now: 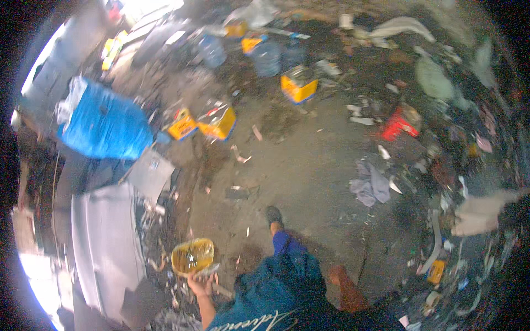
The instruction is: The person applies a yellowish liquid to a black rubber sandal using a brush, then pours more liquid from a yellow can into a container. The person then applies the liquid to a large black rubber sheet using the brush.
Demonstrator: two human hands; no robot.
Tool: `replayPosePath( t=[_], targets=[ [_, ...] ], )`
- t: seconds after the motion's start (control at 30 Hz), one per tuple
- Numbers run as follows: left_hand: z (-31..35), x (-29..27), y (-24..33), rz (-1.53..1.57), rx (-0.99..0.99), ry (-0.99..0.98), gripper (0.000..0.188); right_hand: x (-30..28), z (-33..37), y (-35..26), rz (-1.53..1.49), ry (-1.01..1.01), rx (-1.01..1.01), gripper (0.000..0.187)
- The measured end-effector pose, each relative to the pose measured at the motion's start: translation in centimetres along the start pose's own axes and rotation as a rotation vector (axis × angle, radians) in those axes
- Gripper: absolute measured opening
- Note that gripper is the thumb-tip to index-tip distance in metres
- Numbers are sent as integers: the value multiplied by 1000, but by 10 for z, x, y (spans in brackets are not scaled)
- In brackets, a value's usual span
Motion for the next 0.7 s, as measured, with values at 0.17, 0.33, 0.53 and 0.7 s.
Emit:
replayPosePath(
  t=[0.17,0.33,0.53,0.7],
  targets=[
    [-33,76,44,52,63,84,37,-376,-172,-63,-1077,506,216,31],
    [-78,147,88,68,61,118,55,-660,-236,-207,-1201,703,-115,31],
    [-190,243,137,85,55,9,56,-728,-363,-271,-1289,482,-66,31],
    [-298,320,165,-39,137,40,55,-749,-502,-329,-990,349,-60,34]
  ],
)
Point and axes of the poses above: each hand's wrist, its own z-axis away from the middle knuckle, its own x-axis out of the palm, y = z × x, the point moved 1 cm from there along -z, towards the middle knuckle, and after that the axes turned 14 degrees about -z, right-handed, at the moved point
